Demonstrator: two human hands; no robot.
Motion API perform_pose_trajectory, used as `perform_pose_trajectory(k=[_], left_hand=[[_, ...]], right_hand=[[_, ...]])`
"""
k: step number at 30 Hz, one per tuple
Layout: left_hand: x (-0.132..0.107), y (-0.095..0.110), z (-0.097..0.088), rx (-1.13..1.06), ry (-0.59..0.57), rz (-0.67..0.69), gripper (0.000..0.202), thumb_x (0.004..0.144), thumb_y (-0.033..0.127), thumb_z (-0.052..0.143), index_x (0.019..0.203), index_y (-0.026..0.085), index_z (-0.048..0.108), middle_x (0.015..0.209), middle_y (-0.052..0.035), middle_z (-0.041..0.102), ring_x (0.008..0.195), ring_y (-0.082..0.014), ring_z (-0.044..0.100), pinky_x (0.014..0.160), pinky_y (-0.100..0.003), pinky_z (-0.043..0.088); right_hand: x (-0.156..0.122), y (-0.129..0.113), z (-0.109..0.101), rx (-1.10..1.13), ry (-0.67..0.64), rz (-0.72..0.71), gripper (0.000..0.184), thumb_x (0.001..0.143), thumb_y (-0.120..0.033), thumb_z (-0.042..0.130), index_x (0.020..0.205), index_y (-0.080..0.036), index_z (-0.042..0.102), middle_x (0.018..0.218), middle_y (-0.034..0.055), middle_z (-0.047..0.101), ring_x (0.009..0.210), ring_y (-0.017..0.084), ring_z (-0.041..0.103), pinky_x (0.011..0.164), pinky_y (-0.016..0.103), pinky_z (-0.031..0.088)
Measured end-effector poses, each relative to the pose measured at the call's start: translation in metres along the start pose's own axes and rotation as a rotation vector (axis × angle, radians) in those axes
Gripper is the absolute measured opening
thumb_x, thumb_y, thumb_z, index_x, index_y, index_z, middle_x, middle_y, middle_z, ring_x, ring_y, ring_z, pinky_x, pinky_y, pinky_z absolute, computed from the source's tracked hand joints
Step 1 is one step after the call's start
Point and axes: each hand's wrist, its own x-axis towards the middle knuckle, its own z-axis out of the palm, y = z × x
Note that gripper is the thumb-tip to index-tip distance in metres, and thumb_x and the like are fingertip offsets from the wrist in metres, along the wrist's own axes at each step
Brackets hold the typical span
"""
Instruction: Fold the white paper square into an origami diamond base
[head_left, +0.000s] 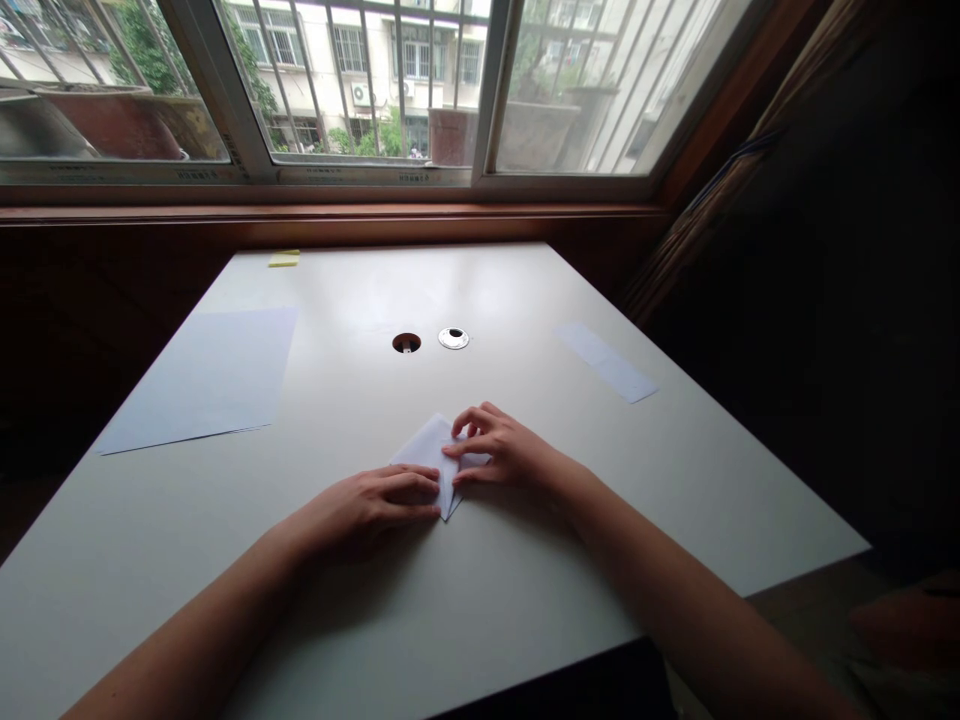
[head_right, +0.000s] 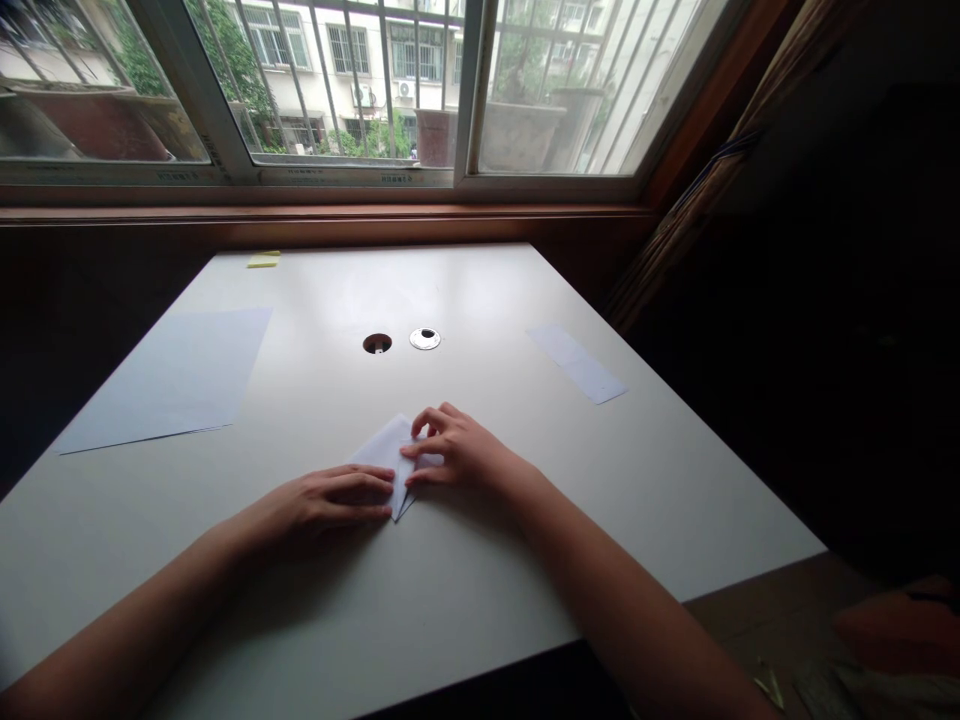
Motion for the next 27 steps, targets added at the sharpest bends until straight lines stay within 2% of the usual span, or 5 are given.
perform_pose_trajectory(k=[4,8,13,27], left_hand=[[0.0,0.0,0.0,0.01,-0.011,-0.01,0.039,0.096,0.014,0.05,0.132,0.025,0.06,0.132,-0.0104,0.06,0.133,-0.0224,0.05,0.11,-0.036,0.047],[0.0,0.0,0.0,0.05,-0.041,-0.013,0.041,0.096,0.013,0.05,0.134,0.027,0.059,0.132,-0.0105,0.059,0.134,-0.023,0.048,0.109,-0.037,0.047],[0.002,0.001,-0.001,0.051,-0.024,0.0,0.039,0.096,0.015,0.052,0.132,0.026,0.06,0.126,-0.0111,0.061,0.132,-0.0233,0.05,0.109,-0.037,0.047],[0.004,0.002,-0.002,0.044,-0.013,0.018,0.037,0.096,0.016,0.053,0.131,0.024,0.061,0.123,-0.0111,0.063,0.133,-0.023,0.049,0.111,-0.036,0.046]], right_hand=[[-0.001,-0.011,-0.001,-0.059,-0.031,0.049,0.05,0.077,-0.062,0.071,0.113,-0.026,0.071,0.114,0.0102,0.06,0.096,0.023,0.052,0.088,0.041,0.048],[0.0,-0.022,-0.002,-0.106,-0.064,0.123,0.057,0.074,-0.064,0.072,0.113,-0.024,0.067,0.119,0.0111,0.059,0.104,0.028,0.049,0.092,0.046,0.045],[0.0,-0.026,-0.001,-0.108,-0.106,0.157,0.062,0.072,-0.066,0.072,0.116,-0.023,0.063,0.125,0.0114,0.057,0.114,0.031,0.044,0.096,0.05,0.044],[0.001,-0.03,-0.001,-0.078,-0.132,0.177,0.064,0.073,-0.067,0.071,0.117,-0.023,0.059,0.128,0.0127,0.054,0.121,0.034,0.04,0.099,0.053,0.042]])
